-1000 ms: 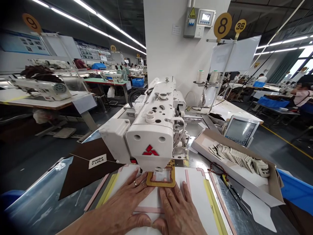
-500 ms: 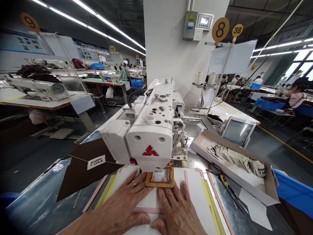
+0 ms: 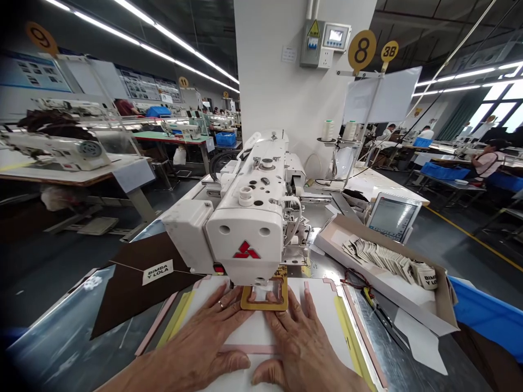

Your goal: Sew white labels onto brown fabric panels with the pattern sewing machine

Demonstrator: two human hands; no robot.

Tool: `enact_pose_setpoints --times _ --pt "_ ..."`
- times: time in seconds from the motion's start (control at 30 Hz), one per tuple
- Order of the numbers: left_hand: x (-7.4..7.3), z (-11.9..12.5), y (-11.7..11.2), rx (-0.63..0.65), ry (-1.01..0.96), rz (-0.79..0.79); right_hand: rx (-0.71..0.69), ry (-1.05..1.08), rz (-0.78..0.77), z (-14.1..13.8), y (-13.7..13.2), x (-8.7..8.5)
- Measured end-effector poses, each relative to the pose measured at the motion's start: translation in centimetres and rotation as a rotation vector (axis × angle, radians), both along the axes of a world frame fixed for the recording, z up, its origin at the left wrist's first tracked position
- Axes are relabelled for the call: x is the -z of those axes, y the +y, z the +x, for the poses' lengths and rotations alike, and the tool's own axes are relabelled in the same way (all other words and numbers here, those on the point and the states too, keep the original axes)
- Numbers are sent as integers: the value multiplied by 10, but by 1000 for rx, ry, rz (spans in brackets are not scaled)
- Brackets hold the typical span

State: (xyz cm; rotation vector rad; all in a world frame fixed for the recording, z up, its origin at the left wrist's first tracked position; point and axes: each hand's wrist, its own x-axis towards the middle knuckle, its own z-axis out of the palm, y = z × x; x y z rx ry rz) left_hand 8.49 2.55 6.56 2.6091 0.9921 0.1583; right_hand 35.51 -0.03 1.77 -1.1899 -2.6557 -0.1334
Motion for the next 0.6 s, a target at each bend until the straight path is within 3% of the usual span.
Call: enact_pose_setpoints --times 0.27,0.4,0.6 --pt "5 -2 -2 -12 -4 63 117 -18 -11 10 -7 2" --pt "10 -5 -4 10 11 103 108 -22 -9 12 -8 -2" --pt "16 -11 -3 25 43 202 49 55 194 30 -25 -22"
